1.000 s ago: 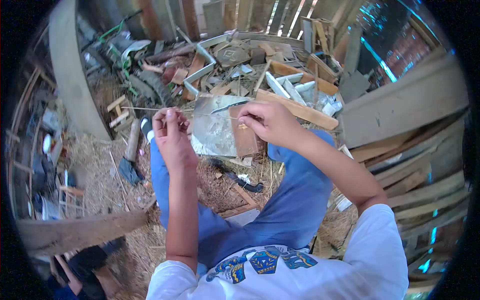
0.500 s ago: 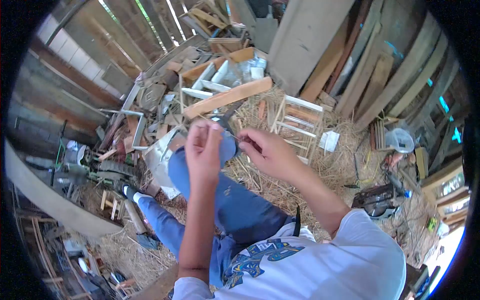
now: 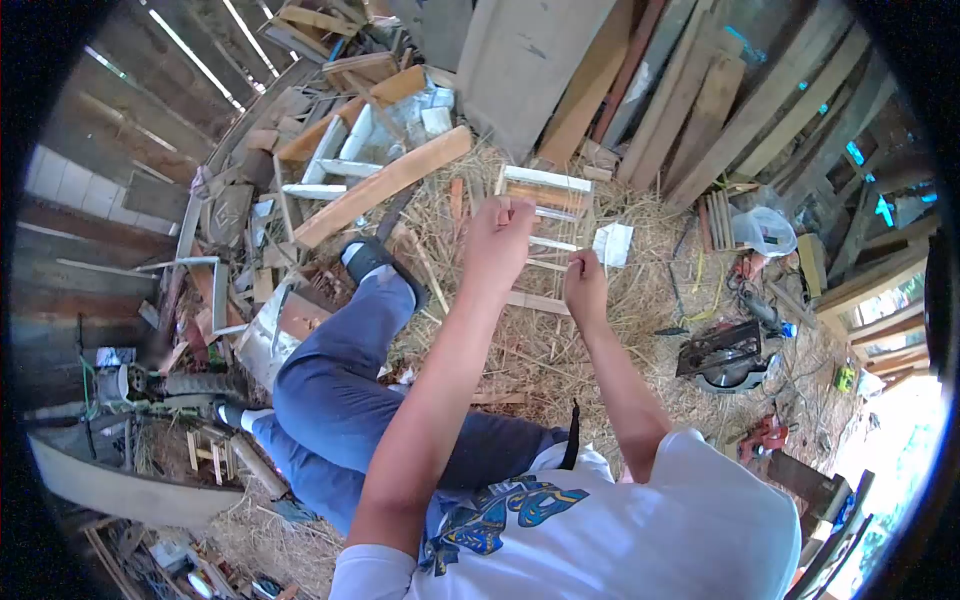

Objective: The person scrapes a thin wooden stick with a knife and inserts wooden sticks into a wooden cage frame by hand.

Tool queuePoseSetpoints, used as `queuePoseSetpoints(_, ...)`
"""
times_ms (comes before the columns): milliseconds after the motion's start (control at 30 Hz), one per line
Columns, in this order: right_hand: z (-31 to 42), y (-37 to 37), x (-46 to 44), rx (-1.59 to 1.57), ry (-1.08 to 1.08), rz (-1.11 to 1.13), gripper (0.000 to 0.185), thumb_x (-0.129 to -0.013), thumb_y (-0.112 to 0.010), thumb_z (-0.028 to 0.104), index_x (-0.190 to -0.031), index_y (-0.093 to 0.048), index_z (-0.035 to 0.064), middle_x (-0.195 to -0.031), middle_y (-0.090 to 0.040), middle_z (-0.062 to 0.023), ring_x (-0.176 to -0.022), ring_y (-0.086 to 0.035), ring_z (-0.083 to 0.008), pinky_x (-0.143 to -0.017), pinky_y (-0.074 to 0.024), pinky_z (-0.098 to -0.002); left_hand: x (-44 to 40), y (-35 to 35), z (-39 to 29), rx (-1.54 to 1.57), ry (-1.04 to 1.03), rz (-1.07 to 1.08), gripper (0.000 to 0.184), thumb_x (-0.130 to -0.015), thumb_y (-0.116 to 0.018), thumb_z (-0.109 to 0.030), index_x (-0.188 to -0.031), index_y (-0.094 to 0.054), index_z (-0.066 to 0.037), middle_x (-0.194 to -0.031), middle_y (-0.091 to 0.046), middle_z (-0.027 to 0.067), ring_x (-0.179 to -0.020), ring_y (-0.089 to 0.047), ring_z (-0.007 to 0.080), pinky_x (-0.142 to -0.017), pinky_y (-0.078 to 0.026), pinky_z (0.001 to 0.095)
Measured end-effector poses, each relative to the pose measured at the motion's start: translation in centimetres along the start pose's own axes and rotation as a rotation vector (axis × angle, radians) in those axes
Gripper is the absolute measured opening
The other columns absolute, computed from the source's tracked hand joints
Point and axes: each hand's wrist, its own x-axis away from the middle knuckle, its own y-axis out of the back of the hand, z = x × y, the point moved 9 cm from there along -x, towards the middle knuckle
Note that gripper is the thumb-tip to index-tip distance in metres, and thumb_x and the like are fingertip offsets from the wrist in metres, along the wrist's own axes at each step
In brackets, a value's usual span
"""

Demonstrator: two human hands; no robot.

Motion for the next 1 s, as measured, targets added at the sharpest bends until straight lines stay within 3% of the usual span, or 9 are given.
queuePoseSetpoints(133,-3.6,-0.3,-0.7,0.073,0.019,-0.118,0.015,-0.096,-0.06,0.01,-0.108,-0.064,0.0019,-0.092,-0.068,-0.0225,-0.087,-0.067,-0.0437,-0.079,-0.0542,-0.0518,-3.3,-1.6,6.4,-0.332,-0.282,-0.094,0.015,-0.094,-0.069,-0.015,-0.104,-0.07,-0.004,-0.103,-0.069,0.015,-0.081,-0.066,0.0276,-0.077,-0.053,0.0376)
queuePoseSetpoints(200,-4.2,-0.3,-0.6,0.101,-0.092,-0.117,0.018,-0.096,-0.061,0.012,-0.11,-0.063,0.0016,-0.095,-0.067,-0.0232,-0.091,-0.066,-0.0453,-0.081,-0.054,-0.0527,-3.5,-0.8,9.9,-0.689,-0.285,-0.147,0.018,-0.089,-0.071,-0.011,-0.105,-0.071,-0.004,-0.107,-0.067,0.0213,-0.089,-0.067,0.0383,-0.083,-0.054,0.0477)
queuePoseSetpoints(300,-7.1,-1.0,-0.3,0.123,-0.156,-0.137,0.027,-0.094,-0.065,0.017,-0.115,-0.062,0.0003,-0.103,-0.064,-0.0252,-0.102,-0.062,-0.0484,-0.087,-0.0524,-0.0549,-4.2,0.1,12.4,-0.793,-0.433,-0.218,0.024,-0.087,-0.074,-0.01,-0.11,-0.07,-0.004,-0.113,-0.066,0.0235,-0.103,-0.065,0.0422,-0.094,-0.051,0.0533)
queuePoseSetpoints(433,-8.0,-0.8,0.0,0.226,-0.12,-0.198,0.029,-0.095,-0.066,0.021,-0.116,-0.064,0.001,-0.106,-0.064,-0.0265,-0.104,-0.062,-0.048,-0.089,-0.052,-0.0552,-6.6,1.8,17.4,-0.645,-0.186,-0.238,0.043,-0.087,-0.075,-0.017,-0.124,-0.064,0.003,-0.121,-0.063,0.0298,-0.123,-0.055,0.0474,-0.106,-0.045,0.0522)
queuePoseSetpoints(500,-8.7,-1.3,-0.5,0.22,-0.121,-0.19,0.03,-0.096,-0.065,0.022,-0.117,-0.065,0.0014,-0.107,-0.064,-0.0266,-0.104,-0.062,-0.048,-0.088,-0.052,-0.0553,-7.9,2.1,20.4,-0.702,-0.171,-0.279,0.049,-0.088,-0.076,-0.021,-0.127,-0.063,0.006,-0.122,-0.065,0.0289,-0.121,-0.058,0.0473,-0.105,-0.046,0.051)
queuePoseSetpoints(600,-10.6,-2.2,-1.2,0.203,-0.203,-0.163,0.03,-0.099,-0.063,0.026,-0.117,-0.066,0.002,-0.103,-0.068,-0.025,-0.098,-0.065,-0.0468,-0.088,-0.0525,-0.0555,-9.7,1.5,24.8,-0.216,0.02,-0.173,0.05,-0.088,-0.077,-0.022,-0.128,-0.063,0.006,-0.119,-0.068,0.0278,-0.116,-0.063,0.0457,-0.103,-0.048,0.0492)
queuePoseSetpoints(700,-9.3,-1.7,-1.5,0.144,-0.191,-0.21,0.031,-0.102,-0.059,0.03,-0.112,-0.067,0.0018,-0.096,-0.07,-0.0239,-0.091,-0.067,-0.0454,-0.084,-0.0522,-0.055,-9.3,0.9,23.8,-0.384,-0.025,-0.207,0.049,-0.091,-0.077,-0.024,-0.129,-0.063,0.005,-0.118,-0.071,0.025,-0.11,-0.068,0.0417,-0.097,-0.051,0.0465)
queuePoseSetpoints(867,-7.8,0.8,-1.8,0.146,-0.285,-0.197,0.035,-0.103,-0.058,0.036,-0.111,-0.072,0.0039,-0.086,-0.073,-0.0213,-0.083,-0.071,-0.0416,-0.077,-0.0537,-0.0498,-7.8,1.0,23.6,0.178,0.437,-0.236,0.035,-0.098,-0.072,-0.027,-0.11,-0.071,0.006,-0.106,-0.073,0.0166,-0.091,-0.069,0.0295,-0.081,-0.052,0.0446)
queuePoseSetpoints(1000,-4.3,3.5,-3.2,0.128,-0.201,-0.211,0.031,-0.101,-0.059,0.029,-0.102,-0.071,0.0013,-0.09,-0.071,-0.0267,-0.086,-0.07,-0.0466,-0.075,-0.0525,-0.0523,-8.0,1.6,20.8,0.209,0.487,-0.358,0.03,-0.1,-0.07,-0.026,-0.098,-0.074,0.004,-0.091,-0.071,0.0127,-0.078,-0.065,0.0246,-0.075,-0.051,0.0424)
